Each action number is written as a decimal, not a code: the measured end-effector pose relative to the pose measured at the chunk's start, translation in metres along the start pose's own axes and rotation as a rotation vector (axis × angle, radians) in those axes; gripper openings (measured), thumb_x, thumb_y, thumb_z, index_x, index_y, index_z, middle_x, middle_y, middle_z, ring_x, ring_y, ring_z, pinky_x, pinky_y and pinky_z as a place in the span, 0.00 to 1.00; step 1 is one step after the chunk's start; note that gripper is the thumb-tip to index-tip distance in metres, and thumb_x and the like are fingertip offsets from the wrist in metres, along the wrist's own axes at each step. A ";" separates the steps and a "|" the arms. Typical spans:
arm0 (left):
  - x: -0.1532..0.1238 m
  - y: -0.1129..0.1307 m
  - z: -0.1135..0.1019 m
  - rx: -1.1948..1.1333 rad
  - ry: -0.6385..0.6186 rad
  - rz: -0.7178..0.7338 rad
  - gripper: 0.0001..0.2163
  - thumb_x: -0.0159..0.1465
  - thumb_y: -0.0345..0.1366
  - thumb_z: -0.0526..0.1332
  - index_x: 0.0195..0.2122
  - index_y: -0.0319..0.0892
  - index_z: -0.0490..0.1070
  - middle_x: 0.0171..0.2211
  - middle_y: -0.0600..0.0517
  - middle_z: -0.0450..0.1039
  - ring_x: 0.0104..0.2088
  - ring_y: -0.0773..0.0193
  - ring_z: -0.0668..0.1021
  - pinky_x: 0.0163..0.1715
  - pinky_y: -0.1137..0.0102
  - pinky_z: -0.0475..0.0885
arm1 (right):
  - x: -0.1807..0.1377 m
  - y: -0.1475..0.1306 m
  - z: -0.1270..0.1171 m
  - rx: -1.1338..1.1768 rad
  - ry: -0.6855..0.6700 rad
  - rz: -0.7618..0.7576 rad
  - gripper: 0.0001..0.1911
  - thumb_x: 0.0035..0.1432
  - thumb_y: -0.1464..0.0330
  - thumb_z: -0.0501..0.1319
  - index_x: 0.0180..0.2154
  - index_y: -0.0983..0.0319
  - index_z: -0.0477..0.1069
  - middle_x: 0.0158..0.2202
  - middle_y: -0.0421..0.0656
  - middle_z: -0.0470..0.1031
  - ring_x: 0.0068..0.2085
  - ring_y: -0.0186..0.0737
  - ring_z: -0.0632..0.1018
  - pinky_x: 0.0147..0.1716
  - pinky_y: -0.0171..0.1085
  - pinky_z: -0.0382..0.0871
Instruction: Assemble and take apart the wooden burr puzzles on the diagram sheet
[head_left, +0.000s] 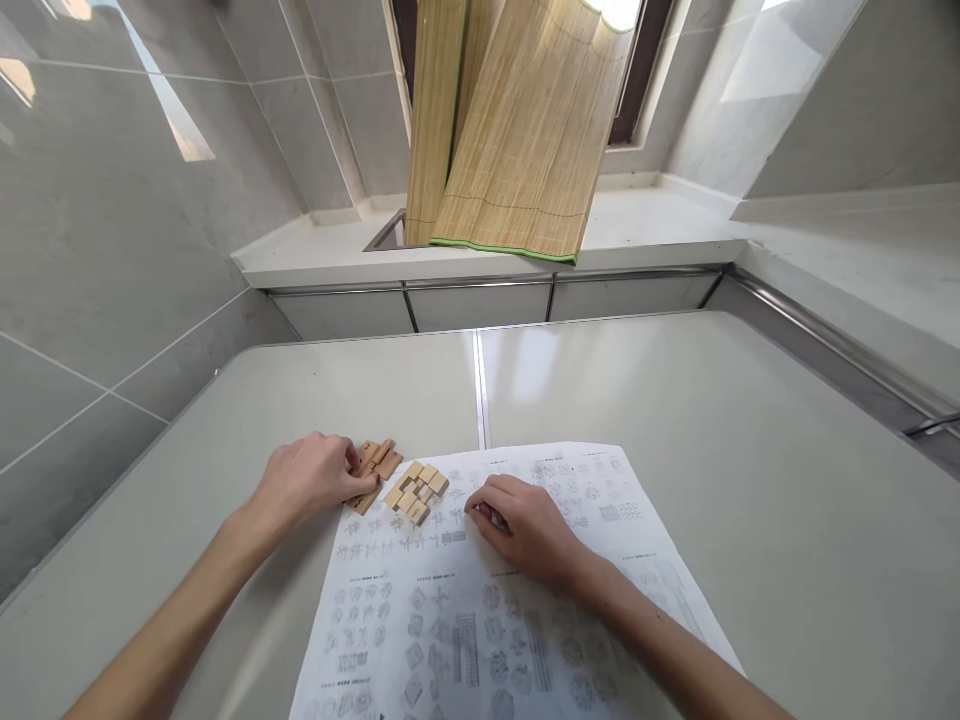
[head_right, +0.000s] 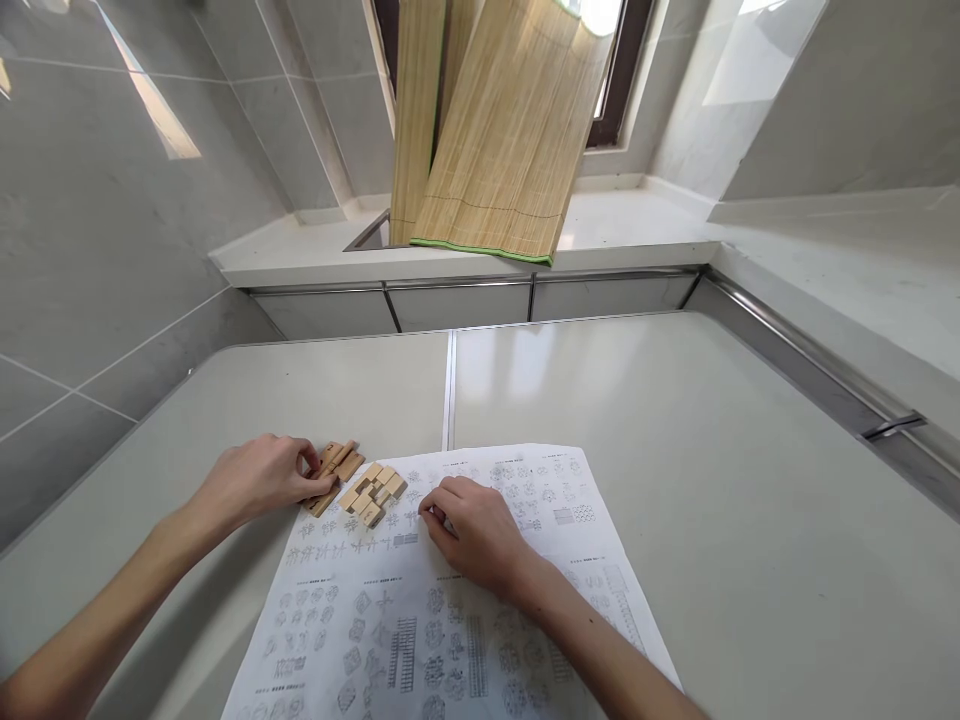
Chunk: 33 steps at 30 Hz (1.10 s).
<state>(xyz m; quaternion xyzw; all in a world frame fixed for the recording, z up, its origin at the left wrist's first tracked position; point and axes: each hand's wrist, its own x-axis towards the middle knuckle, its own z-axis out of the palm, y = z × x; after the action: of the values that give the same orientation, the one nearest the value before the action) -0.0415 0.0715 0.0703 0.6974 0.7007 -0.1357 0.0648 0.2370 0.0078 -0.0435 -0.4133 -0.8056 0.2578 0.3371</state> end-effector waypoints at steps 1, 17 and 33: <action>0.000 -0.001 0.000 -0.006 0.003 0.005 0.15 0.54 0.53 0.59 0.28 0.47 0.76 0.26 0.48 0.80 0.29 0.52 0.79 0.26 0.66 0.60 | 0.000 0.000 0.000 0.002 0.001 -0.001 0.08 0.68 0.76 0.60 0.38 0.59 0.75 0.34 0.42 0.79 0.35 0.40 0.78 0.33 0.37 0.67; 0.000 0.005 0.004 0.042 -0.029 0.009 0.09 0.54 0.44 0.61 0.23 0.47 0.73 0.24 0.47 0.77 0.26 0.54 0.78 0.26 0.66 0.56 | -0.002 -0.001 0.000 0.008 0.005 -0.007 0.08 0.68 0.74 0.59 0.39 0.59 0.76 0.34 0.43 0.79 0.34 0.40 0.77 0.32 0.37 0.67; -0.021 0.018 -0.029 -0.103 0.066 0.027 0.11 0.53 0.49 0.64 0.24 0.48 0.76 0.23 0.50 0.78 0.26 0.54 0.78 0.24 0.67 0.58 | 0.000 -0.011 -0.009 0.413 0.011 0.171 0.08 0.71 0.65 0.59 0.43 0.58 0.77 0.35 0.43 0.77 0.32 0.38 0.75 0.32 0.39 0.70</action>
<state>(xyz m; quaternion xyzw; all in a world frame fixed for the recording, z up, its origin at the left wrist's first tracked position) -0.0205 0.0589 0.1018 0.7066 0.6991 -0.0755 0.0793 0.2379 0.0034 -0.0302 -0.4037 -0.6960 0.4428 0.3957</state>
